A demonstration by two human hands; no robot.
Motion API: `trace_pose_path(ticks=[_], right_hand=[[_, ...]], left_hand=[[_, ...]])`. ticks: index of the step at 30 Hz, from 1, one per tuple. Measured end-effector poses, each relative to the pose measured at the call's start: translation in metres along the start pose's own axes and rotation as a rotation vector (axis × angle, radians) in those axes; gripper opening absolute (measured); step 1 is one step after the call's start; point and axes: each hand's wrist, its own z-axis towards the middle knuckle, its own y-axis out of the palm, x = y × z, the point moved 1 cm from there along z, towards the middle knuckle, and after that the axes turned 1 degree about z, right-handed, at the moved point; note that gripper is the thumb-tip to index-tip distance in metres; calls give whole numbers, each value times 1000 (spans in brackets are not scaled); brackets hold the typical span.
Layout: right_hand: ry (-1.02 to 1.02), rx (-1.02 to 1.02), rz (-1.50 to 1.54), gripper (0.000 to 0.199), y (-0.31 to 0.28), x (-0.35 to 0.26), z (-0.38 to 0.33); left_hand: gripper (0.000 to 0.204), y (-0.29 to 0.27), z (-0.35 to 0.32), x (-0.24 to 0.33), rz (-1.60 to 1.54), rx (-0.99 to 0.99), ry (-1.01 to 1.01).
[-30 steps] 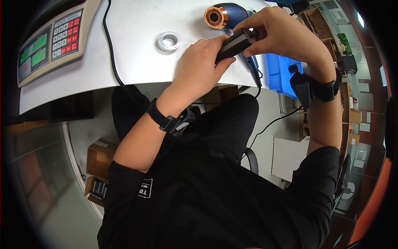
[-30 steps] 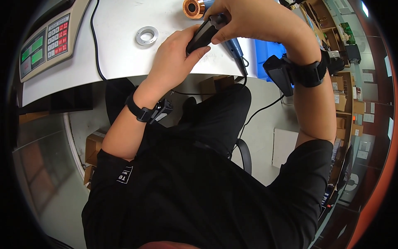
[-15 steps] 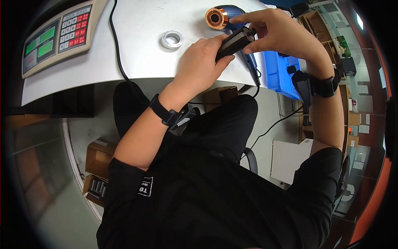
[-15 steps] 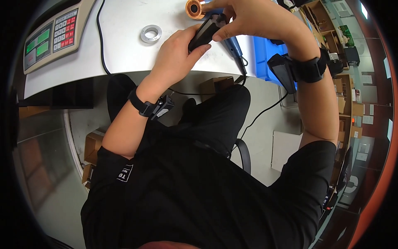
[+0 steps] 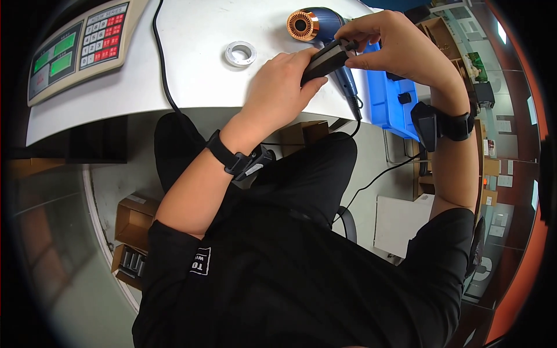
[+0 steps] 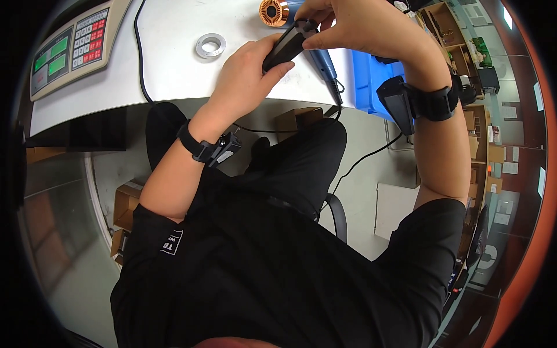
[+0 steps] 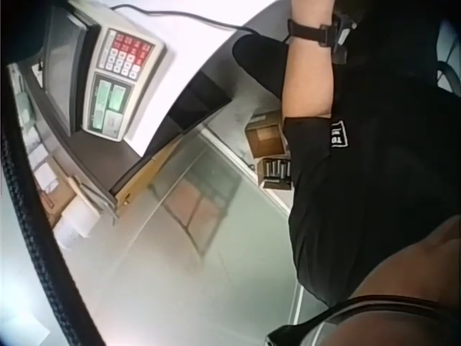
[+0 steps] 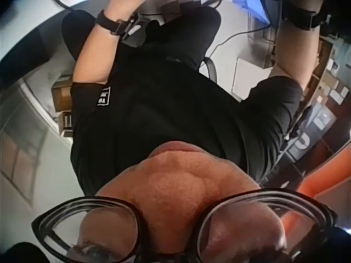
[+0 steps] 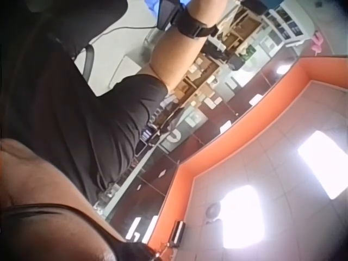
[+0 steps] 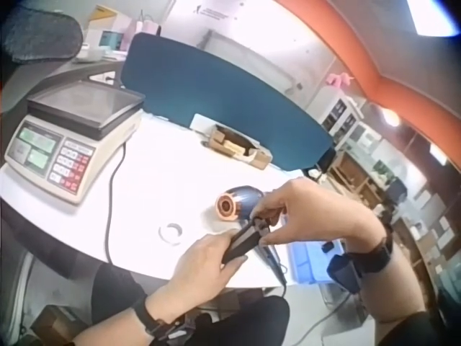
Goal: The recorder is assembling and heat-treating small electronic components using a hair dryer and metal cylinders at a manual workstation.
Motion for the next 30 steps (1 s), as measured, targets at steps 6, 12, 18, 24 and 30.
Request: trace_pose_path(ticks=[6, 12, 18, 24, 30], right_hand=[[114, -11, 32, 41, -3, -13, 1], [-50, 58, -114, 40, -22, 4, -12], [15, 211, 56, 47, -33, 31, -52], [259, 375, 532, 54, 12, 44, -115], [431, 586, 837, 53, 97, 66, -182]], left_hand=[[41, -1, -1, -2, 1, 6, -1], [41, 2, 1, -1, -9, -5, 4], [46, 1, 0, -1, -49, -13, -45], [52, 6, 1, -5, 63, 107, 70], [45, 0, -7, 3, 347, -16, -32]])
